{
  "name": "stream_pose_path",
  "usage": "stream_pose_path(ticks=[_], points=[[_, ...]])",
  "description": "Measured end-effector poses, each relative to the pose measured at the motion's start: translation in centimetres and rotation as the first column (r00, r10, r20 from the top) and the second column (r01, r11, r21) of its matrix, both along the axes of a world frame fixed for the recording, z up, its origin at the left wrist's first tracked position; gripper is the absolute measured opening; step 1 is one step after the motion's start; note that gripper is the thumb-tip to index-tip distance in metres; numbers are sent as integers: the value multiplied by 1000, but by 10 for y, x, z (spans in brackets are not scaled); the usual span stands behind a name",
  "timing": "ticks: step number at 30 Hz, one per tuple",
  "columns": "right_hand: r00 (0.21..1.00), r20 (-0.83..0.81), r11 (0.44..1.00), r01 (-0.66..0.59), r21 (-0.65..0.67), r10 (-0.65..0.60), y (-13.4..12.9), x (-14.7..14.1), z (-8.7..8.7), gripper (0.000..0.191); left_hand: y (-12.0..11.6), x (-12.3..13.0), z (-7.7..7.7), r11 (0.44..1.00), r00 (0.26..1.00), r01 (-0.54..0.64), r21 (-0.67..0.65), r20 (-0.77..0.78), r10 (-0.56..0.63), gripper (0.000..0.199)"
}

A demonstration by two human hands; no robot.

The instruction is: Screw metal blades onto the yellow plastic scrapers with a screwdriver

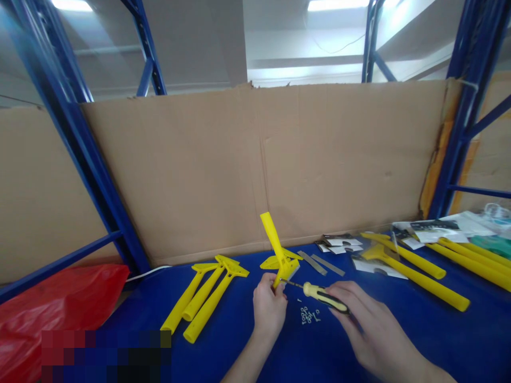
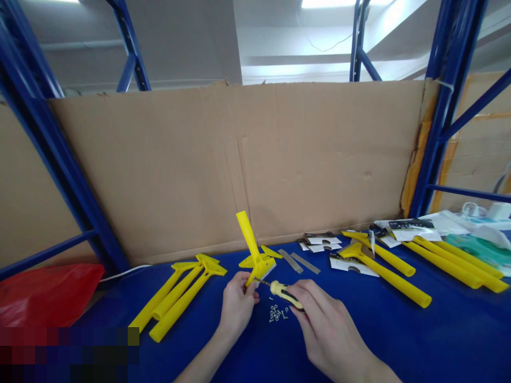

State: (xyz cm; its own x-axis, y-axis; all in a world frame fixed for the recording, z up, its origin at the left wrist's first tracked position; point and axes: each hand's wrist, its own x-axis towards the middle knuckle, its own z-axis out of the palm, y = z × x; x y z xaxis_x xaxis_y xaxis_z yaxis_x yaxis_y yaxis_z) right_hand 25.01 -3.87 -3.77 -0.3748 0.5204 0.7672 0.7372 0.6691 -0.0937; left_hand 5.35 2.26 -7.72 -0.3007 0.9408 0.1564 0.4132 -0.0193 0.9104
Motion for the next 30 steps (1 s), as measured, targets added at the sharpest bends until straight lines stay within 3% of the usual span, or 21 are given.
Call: stream_pose_path(ticks=[3, 5, 9, 13, 16, 19, 22, 24, 26, 28, 30], points=[[975, -128, 982, 171, -86, -181, 0, -2, 2, 34, 0, -1, -1, 999, 999, 38, 23, -36, -37, 1], [962, -192, 969, 161, -187, -197, -1, -2, 3, 42, 0, -1, -1, 999, 998, 32, 27, -52, -30, 1], [951, -219, 915, 120, -384, -217, -1, 1, 5, 37, 0, -1, -1, 998, 996, 38, 40, -88, -34, 5], [940, -259, 934, 128, -333, -221, -1, 0, 4, 47, -1, -1, 0, 999, 994, 10, 35, -108, -6, 6], [944, -261, 924, 94, -371, -201, 0, -1, 5, 38, -1, -1, 2, 999, 994, 14, 39, -107, -10, 7], [929, -289, 925, 118, -361, -231, 1, 0, 5, 44, -2, -1, 3, 999, 994, 7, 39, -105, -3, 7], [927, -337, 933, 35, -358, -164, 2, 1, 5, 40, -2, -1, 3, 999, 994, 10, 42, -109, -5, 8], [911, -360, 914, 40, -404, -199, 3, 1, 4, 36, -3, -1, 3, 998, 993, 22, 51, -119, -15, 9], [876, -413, 896, 46, -441, -248, 4, 2, 3, 43, -3, 0, 4, 998, 991, 23, 56, -134, -15, 10], [858, -471, 892, -35, -450, -204, 5, 3, 2, 47, -5, 1, 5, 998, 989, 27, 58, -148, -18, 12], [861, -480, 882, -87, -463, -167, 5, 4, 2, 38, -6, 1, 6, 997, 985, 48, 65, -167, -37, 14]])
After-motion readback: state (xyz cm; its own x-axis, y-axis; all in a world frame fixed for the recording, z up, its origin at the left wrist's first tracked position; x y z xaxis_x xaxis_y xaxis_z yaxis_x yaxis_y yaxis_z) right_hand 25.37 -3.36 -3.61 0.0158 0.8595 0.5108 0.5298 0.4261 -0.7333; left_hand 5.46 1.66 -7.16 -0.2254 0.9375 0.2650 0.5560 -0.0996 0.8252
